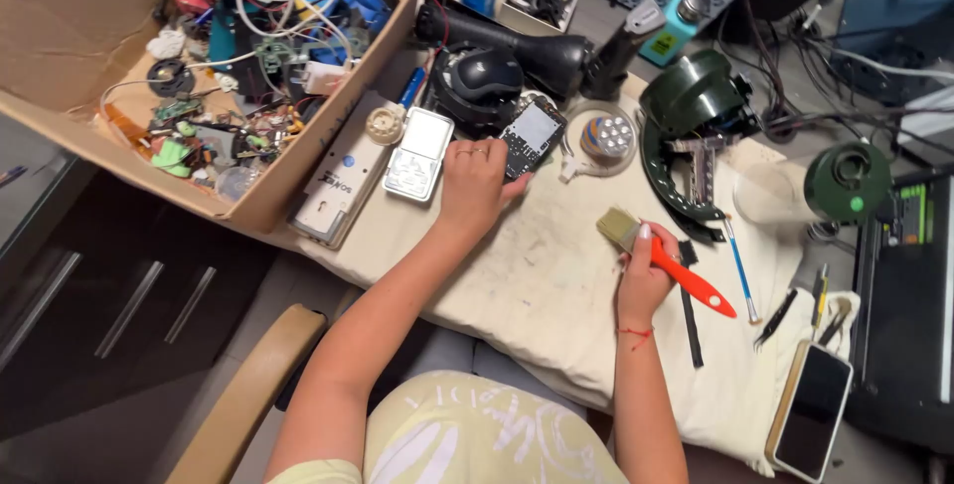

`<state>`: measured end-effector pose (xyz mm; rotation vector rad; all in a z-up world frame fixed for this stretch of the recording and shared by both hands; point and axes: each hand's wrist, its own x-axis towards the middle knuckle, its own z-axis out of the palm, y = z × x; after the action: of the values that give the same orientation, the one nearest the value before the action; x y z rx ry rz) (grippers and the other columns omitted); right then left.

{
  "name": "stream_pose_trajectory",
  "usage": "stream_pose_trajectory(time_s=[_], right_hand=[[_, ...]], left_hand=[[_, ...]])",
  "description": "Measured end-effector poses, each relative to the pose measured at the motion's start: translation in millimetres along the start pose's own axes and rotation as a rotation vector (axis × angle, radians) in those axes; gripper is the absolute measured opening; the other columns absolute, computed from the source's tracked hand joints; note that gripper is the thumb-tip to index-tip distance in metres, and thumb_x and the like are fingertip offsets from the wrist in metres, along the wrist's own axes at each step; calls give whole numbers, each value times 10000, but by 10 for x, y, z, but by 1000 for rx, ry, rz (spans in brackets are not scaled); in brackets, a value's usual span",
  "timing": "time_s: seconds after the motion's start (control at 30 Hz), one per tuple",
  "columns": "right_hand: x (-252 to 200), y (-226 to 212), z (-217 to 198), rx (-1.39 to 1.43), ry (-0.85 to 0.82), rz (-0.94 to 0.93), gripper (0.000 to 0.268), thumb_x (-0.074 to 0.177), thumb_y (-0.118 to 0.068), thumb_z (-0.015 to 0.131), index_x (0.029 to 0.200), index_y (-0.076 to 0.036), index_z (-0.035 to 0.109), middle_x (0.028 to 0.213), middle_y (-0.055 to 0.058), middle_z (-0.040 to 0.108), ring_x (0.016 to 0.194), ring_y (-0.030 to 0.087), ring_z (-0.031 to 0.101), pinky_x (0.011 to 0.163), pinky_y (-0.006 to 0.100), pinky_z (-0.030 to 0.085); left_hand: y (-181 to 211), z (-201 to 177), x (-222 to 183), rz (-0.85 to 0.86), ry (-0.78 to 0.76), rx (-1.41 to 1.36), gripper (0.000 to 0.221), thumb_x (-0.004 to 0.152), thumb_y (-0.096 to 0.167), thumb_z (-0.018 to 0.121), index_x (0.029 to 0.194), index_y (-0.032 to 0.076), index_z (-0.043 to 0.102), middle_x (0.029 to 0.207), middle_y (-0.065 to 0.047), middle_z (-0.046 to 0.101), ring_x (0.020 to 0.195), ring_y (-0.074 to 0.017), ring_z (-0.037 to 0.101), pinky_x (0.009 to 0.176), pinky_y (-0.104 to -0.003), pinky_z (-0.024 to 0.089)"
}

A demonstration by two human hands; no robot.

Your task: Cleaning dust off various computer components like hard drives and RAM modules using a paintbrush at a repair bench.

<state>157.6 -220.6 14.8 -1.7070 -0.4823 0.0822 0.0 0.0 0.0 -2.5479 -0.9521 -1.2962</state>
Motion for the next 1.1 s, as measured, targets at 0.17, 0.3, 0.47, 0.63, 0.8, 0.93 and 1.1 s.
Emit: stream_pose_trajectory(time_s=[0.17, 0.3, 0.47, 0.63, 0.8, 0.93, 1.1], right_hand=[[41, 126, -94, 31, -7, 27, 143, 1076, -215, 636, 1167, -106, 659, 851, 23, 559, 560, 88, 600, 508, 164, 484], [96, 245, -159, -4, -6, -11, 128, 1101, -216, 638, 1168, -109, 659, 869, 31, 546, 556, 94, 607, 505, 154, 488], [19, 36, -136, -30, -25, -6, 122, 1094, -201, 615, 1130, -89, 646, 977, 44, 563, 619, 98, 558, 513, 170, 459], [3, 16, -88, 4, 8, 45, 111, 1081, -213, 615, 1097, -104, 622, 1007, 53, 604, 637, 90, 506, 517, 187, 432], [-11, -70, -27, -3, 69, 64, 136, 1065, -212, 614, 1159, -114, 616, 1132, 52, 678, 697, 74, 545, 515, 170, 408], [-27, -88, -3, -43, 64, 40, 143, 1094, -203, 602, 1182, -90, 606, 1121, 66, 682, 649, 91, 516, 509, 187, 398], [-79, -315, 69, -135, 91, 199, 154, 1127, -280, 527, 1218, -196, 619, 1104, 21, 679, 699, 77, 555, 611, 143, 464]], left_hand=[[25, -112, -32, -62, -140, 22, 648, 681, 587, 802, 988, 51, 607, 895, -161, 669, 878, -342, 655, 841, -454, 519], [-32, -463, 102, -128, -51, -184, 342, 913, 413, 704, 964, 82, 634, 862, -116, 662, 916, -322, 672, 813, -398, 550], [-689, -1524, 545, -180, 14, -167, 129, 916, 205, 727, 975, 97, 688, 900, -69, 701, 884, -280, 655, 774, -384, 527], [-1801, -2151, 845, -413, -55, -5, 149, 973, 116, 624, 841, 81, 683, 719, -46, 674, 623, -193, 622, 610, -380, 517], [-3117, -1838, 884, -625, -430, 298, 114, 875, 89, 663, 899, 63, 772, 865, -201, 745, 836, -475, 675, 745, -595, 553], [-3562, -1342, 976, -794, -639, 267, 128, 804, -35, 571, 785, 7, 691, 822, -207, 706, 814, -411, 697, 699, -524, 583], [-3653, -1060, 1130, -958, -933, 86, 266, 884, 133, 595, 1111, -1, 627, 1134, -175, 665, 1025, -339, 656, 849, -444, 569]])
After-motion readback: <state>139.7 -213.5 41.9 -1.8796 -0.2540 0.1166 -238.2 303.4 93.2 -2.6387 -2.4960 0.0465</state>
